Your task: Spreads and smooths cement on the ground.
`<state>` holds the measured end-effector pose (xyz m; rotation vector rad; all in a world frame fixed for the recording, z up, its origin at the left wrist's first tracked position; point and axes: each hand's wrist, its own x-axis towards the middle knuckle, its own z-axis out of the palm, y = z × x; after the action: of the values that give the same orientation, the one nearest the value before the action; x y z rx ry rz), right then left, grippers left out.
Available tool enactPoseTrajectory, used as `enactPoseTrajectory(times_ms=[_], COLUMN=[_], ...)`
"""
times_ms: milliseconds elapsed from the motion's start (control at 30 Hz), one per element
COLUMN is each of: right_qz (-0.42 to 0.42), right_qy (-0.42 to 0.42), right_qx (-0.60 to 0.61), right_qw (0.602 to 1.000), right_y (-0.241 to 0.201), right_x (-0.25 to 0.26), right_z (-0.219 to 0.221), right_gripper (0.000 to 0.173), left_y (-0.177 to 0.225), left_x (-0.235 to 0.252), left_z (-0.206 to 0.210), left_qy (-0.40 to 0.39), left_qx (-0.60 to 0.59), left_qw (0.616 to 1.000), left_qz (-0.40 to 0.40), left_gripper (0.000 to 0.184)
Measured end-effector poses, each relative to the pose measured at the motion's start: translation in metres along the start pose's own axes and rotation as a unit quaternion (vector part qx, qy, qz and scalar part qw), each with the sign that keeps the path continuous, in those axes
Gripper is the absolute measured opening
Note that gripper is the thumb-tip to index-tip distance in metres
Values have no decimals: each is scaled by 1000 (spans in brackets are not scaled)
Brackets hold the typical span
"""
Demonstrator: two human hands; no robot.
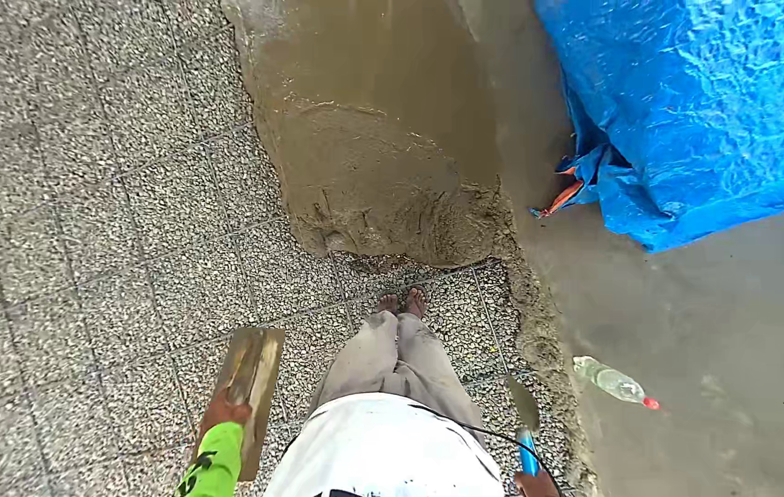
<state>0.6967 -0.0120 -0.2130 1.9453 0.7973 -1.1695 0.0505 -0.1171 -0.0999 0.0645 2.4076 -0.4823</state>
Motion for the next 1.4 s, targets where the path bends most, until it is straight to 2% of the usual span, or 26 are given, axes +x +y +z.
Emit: enactPoseTrajectory(times_ms=[100, 200, 300, 400, 500, 633, 733, 1000, 1233, 1400], right_qz=[29, 53, 58, 72, 78, 73, 79, 8, -3, 0], right_qy=[-20, -28, -31, -18, 1, 32, 45, 48, 31, 42], right_qx=[66, 53, 28, 57, 94, 151, 195, 253, 210, 189], right_qw=[997, 997, 997, 996, 993, 985, 977, 966, 977, 981], right_y=[2, 11, 26, 31, 37, 39, 43, 97, 136, 130], right_x=[-14, -31, -41, -55, -59, -54, -49, 4, 37, 55], right_z=[23, 45, 78, 98, 101, 81, 49, -37, -91, -136], right_gripper=[42, 42, 43, 42, 40, 40, 40, 41, 39, 39], left_y=[3, 10, 5, 0, -3, 6, 15, 56, 79, 105], left_x=[13, 29, 47, 57, 44, 15, -2, -68, -133, -179], left_z=[2, 9, 14, 22, 29, 40, 58, 111, 135, 137], left_qy=[-20, -54, -69, -87, -102, -96, -88, -32, -27, -69], left_qx=[14, 52, 72, 101, 73, 62, 66, 98, 61, 91], left_qw=[999, 996, 993, 988, 989, 990, 990, 990, 993, 990], left_qz=[31, 52, 67, 78, 79, 79, 85, 98, 97, 84], left_gripper=[75, 77, 73, 68, 62, 62, 60, 64, 68, 62])
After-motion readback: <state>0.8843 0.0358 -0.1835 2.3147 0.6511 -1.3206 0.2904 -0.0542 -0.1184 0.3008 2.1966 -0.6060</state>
